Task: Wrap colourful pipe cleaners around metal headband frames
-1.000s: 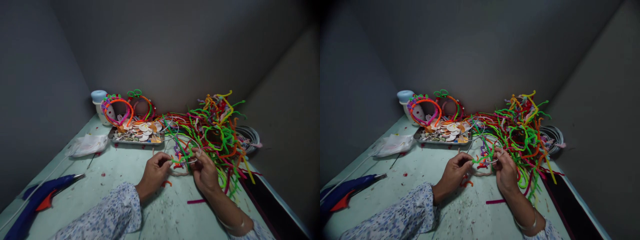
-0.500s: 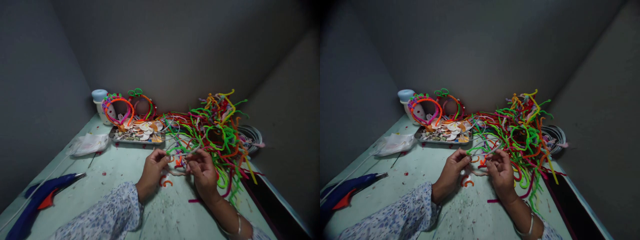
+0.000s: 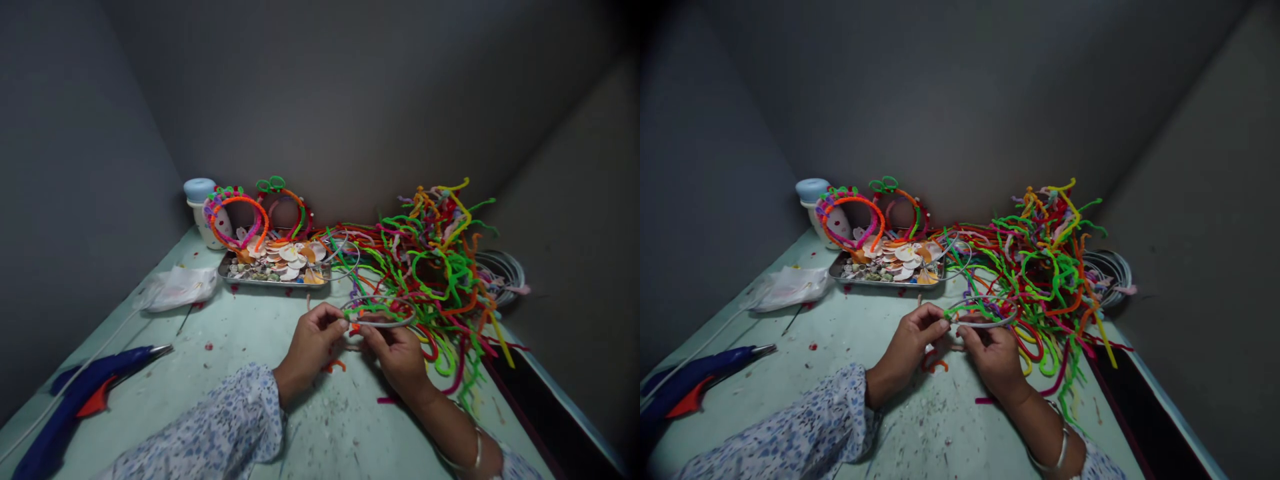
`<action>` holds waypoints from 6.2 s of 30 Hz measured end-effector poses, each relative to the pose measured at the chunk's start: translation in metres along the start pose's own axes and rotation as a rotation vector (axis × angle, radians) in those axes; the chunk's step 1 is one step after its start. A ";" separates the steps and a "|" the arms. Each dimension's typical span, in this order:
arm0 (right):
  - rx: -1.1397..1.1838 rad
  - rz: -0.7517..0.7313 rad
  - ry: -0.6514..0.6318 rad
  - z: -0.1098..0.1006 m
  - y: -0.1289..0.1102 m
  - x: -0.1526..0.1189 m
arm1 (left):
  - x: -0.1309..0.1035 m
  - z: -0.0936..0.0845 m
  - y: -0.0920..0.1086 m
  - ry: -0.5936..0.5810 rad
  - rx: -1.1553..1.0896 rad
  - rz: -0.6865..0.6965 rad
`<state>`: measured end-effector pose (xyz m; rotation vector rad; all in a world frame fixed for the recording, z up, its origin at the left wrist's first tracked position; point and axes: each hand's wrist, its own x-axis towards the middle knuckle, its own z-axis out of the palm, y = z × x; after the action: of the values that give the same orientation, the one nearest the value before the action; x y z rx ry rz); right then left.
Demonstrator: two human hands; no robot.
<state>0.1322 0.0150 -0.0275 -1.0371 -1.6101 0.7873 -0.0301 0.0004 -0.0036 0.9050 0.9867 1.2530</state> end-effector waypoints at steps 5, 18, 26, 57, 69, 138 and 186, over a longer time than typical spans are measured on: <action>-0.028 0.049 0.030 0.001 -0.001 0.001 | 0.001 -0.002 -0.005 -0.022 0.070 -0.009; -0.013 0.106 -0.026 0.004 -0.005 0.002 | 0.006 -0.004 -0.013 0.007 0.227 0.008; 0.041 0.069 -0.053 0.004 0.003 0.001 | 0.003 -0.003 -0.010 -0.018 0.136 -0.032; 0.035 0.063 -0.084 0.002 0.005 0.000 | 0.005 -0.004 -0.006 -0.017 0.120 -0.068; -0.033 -0.006 -0.098 0.002 0.006 -0.001 | 0.006 -0.004 -0.002 0.025 0.096 -0.113; 0.094 0.067 -0.061 -0.001 -0.003 0.002 | -0.005 -0.006 -0.005 0.072 0.768 0.599; -0.155 -0.123 -0.058 -0.002 0.000 -0.001 | -0.007 -0.007 -0.004 -0.008 0.915 0.627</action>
<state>0.1347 0.0140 -0.0273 -1.0212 -1.7890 0.6228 -0.0357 -0.0074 -0.0091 2.0450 1.3495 1.2813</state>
